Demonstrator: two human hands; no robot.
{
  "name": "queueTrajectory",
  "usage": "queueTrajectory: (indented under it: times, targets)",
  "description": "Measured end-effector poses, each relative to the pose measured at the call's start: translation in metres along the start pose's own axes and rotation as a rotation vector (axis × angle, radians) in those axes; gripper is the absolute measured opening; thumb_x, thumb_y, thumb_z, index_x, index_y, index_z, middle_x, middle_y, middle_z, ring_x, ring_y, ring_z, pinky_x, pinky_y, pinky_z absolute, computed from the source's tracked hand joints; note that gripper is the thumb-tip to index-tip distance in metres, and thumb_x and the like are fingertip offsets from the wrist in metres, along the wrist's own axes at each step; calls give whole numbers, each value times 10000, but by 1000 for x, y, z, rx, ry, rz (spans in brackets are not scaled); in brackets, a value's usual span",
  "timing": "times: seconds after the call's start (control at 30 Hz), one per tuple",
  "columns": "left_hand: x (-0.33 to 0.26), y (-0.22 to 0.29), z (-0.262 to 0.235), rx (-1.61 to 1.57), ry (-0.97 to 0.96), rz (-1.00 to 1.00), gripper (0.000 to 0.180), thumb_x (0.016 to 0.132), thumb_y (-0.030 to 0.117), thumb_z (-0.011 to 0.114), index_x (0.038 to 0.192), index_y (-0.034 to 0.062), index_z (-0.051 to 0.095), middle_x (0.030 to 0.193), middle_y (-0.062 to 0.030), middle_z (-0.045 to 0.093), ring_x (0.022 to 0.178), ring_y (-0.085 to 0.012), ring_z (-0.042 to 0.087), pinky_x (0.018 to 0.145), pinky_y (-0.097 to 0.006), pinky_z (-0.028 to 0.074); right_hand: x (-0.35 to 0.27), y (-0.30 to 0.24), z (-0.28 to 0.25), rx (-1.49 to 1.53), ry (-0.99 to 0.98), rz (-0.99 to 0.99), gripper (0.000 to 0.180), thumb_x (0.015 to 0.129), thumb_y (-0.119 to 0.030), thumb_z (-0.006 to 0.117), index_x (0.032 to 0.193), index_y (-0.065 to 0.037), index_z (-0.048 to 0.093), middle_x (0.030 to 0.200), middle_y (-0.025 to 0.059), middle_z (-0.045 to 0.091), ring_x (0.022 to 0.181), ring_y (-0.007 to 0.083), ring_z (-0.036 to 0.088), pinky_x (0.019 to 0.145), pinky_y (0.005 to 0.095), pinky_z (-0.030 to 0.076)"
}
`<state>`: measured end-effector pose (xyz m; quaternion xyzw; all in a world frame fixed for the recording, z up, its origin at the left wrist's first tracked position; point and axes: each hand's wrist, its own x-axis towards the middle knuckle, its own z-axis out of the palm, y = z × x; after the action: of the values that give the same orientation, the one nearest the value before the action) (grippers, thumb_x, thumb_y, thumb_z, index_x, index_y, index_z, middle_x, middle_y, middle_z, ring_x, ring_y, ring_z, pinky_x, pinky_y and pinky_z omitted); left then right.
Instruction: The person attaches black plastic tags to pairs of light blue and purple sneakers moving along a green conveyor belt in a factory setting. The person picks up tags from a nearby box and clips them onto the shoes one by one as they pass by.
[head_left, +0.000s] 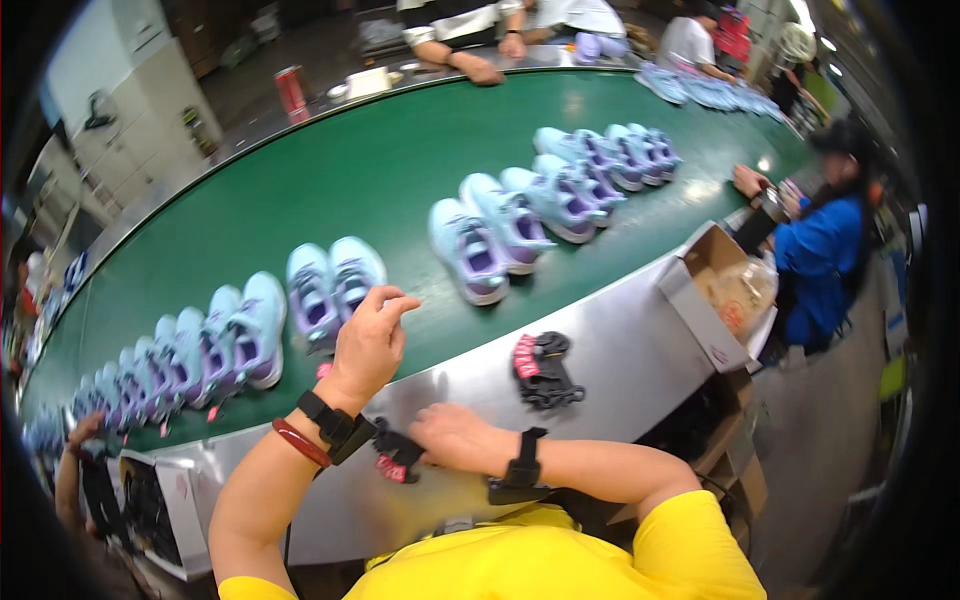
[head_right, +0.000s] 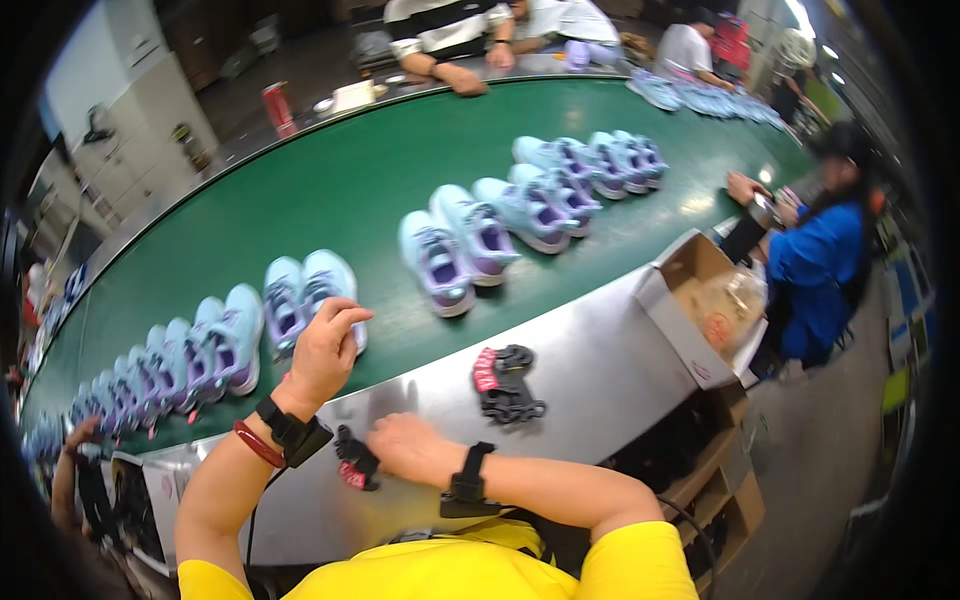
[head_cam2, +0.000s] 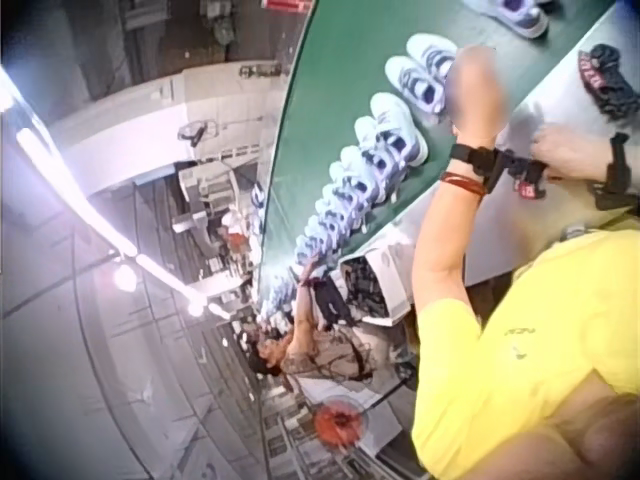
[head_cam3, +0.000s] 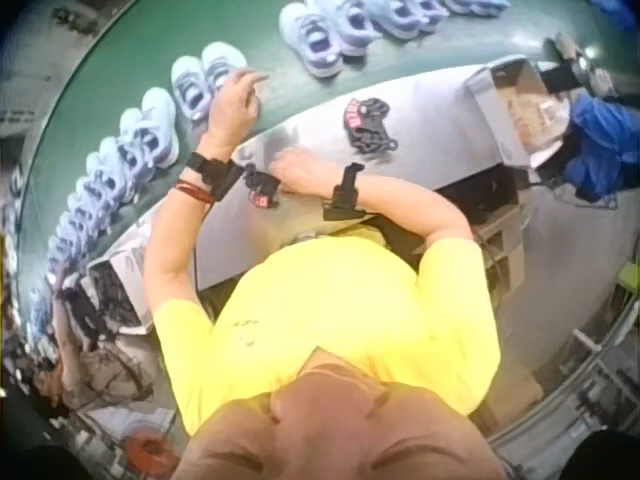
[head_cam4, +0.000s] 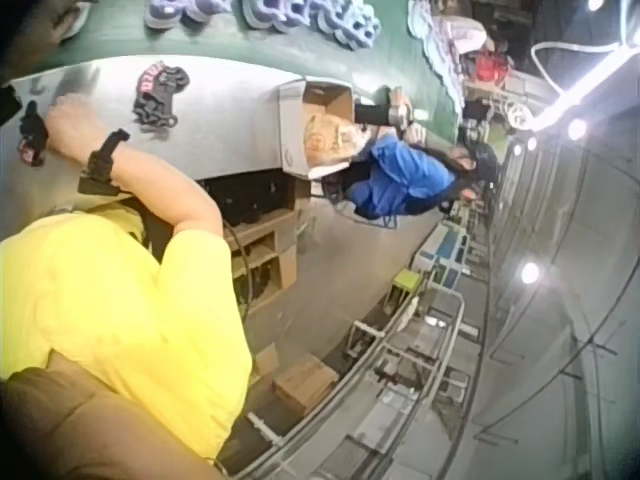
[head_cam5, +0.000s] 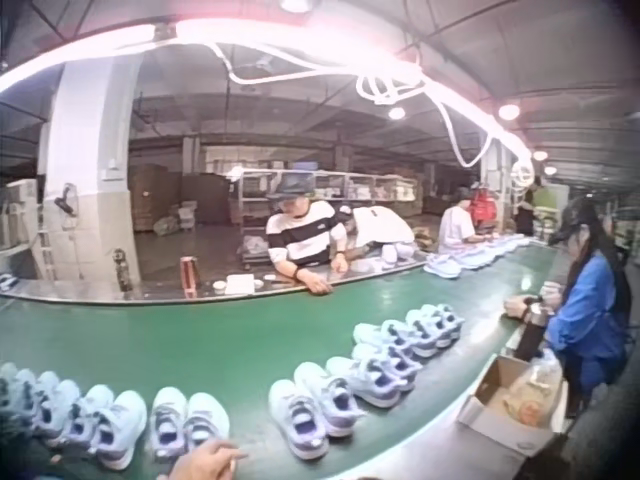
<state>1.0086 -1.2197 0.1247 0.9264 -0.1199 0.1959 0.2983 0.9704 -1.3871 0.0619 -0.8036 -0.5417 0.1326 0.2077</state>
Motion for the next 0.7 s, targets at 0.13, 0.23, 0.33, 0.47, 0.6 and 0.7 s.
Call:
queueTrajectory:
  times: [0.13,0.23,0.33,0.47,0.6,0.7]
  targets:
    - [23,-5,46,-17,-86,-63,382,783,-11,568,1156,74,558,1179,-126,542,826,-310,616,733,-386,506,-1,4,5,125,125,0,264,641,-234,763,712,-21,624,776,163,639,801,332,624,707,423,487]
    - [47,10,69,-78,-213,-155,427,782,18,627,1193,73,523,1238,-127,533,828,-330,622,750,-398,504,-20,17,-11,423,29,121,224,706,-207,702,775,-24,592,768,160,618,782,348,601,686,431,464]
    - [55,-21,94,-8,-203,-37,404,776,32,649,1160,76,531,1179,-132,579,836,-360,622,750,-413,500,-48,33,-59,541,-95,172,177,813,-199,597,880,-42,553,756,161,587,726,351,575,656,431,439]
    - [66,-22,109,-40,-214,-190,262,767,51,667,1009,67,568,928,-182,645,846,-389,615,724,-430,486,-80,74,-94,829,132,500,290,923,-144,488,1202,-64,477,693,62,620,518,131,578,518,301,477]
    - [60,-20,111,-135,-130,-126,175,756,34,661,903,44,567,832,-184,633,807,-388,614,688,-422,483,-84,99,-116,1031,410,563,444,946,-102,460,1373,-36,357,732,42,599,526,88,538,498,225,439]
    - [50,-16,112,-112,-89,-58,182,743,-14,661,897,33,576,793,-164,625,736,-334,627,650,-371,488,-75,110,-118,1054,379,590,432,955,-103,442,1376,-35,372,742,33,589,537,79,541,507,219,437]
